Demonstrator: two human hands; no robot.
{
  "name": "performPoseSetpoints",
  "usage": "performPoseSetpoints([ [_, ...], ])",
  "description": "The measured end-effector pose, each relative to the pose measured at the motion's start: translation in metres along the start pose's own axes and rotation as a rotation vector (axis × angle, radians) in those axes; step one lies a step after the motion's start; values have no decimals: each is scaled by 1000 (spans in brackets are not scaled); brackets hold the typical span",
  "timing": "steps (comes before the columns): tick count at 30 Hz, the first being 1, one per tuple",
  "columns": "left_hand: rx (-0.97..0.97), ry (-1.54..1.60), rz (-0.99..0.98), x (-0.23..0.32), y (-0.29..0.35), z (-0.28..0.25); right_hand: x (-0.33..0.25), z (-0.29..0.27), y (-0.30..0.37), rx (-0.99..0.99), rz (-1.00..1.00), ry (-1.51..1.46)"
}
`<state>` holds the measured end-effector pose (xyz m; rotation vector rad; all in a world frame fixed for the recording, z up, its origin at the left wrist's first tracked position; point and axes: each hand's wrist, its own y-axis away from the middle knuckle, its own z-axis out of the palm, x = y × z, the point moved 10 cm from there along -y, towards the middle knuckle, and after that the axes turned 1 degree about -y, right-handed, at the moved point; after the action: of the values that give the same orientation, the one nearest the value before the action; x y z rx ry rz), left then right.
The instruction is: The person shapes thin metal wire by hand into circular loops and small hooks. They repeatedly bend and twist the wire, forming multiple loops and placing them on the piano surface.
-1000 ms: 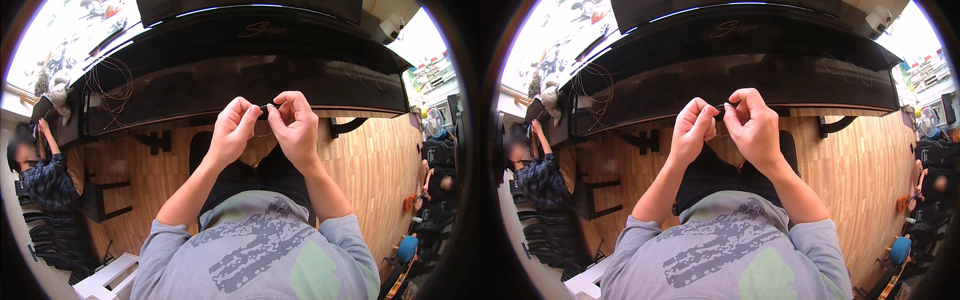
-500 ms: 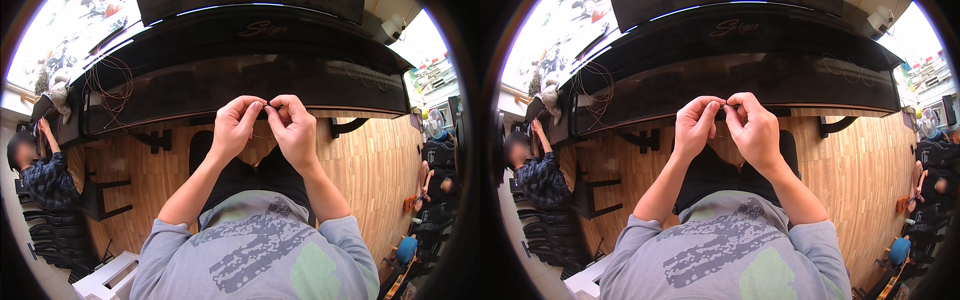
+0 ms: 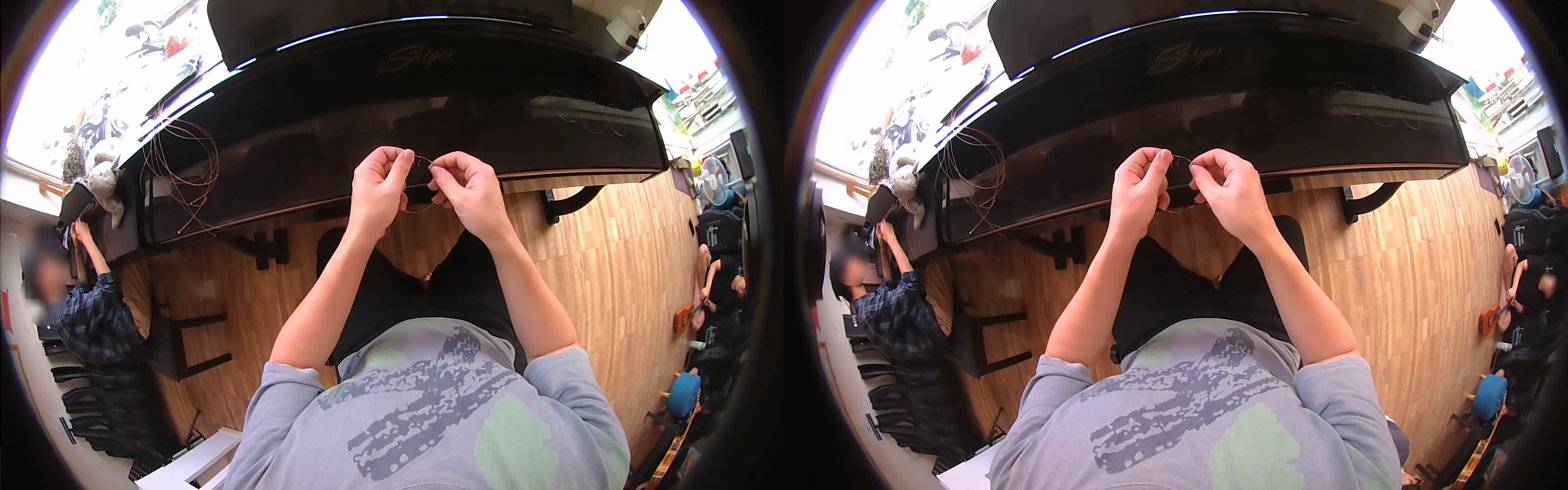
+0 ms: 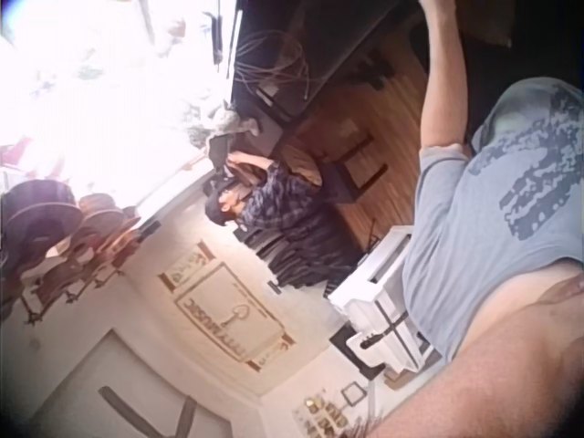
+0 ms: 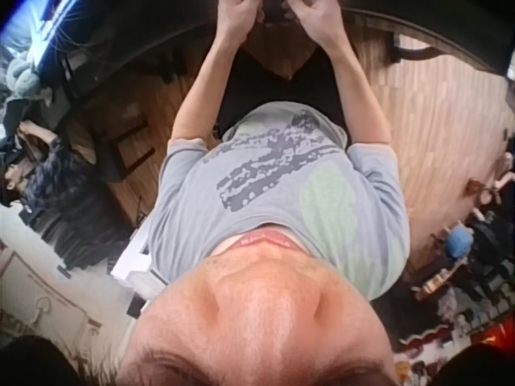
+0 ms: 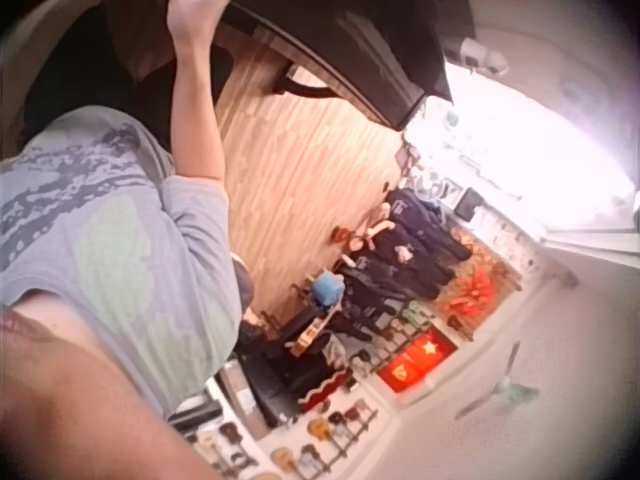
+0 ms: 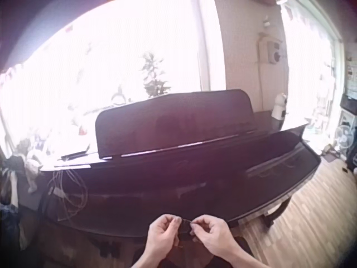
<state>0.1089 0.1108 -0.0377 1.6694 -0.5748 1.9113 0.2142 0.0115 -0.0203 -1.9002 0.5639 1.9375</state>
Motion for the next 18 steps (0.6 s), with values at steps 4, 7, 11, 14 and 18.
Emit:
performPoseSetpoints([
  [4,-73,-11,23,7,-20,1,15,-15,-25,12,11,-3],
  [7,16,-132,176,21,-38,-22,18,-28,-39,71,26,-62],
  [11,37,-159,199,8,-61,-58,15,-40,-51,88,49,-149],
  [14,18,-203,269,17,-53,-49,17,-51,-53,125,59,-267],
  [18,8,-328,363,19,-40,-40,21,-79,-52,217,-4,-216],
])
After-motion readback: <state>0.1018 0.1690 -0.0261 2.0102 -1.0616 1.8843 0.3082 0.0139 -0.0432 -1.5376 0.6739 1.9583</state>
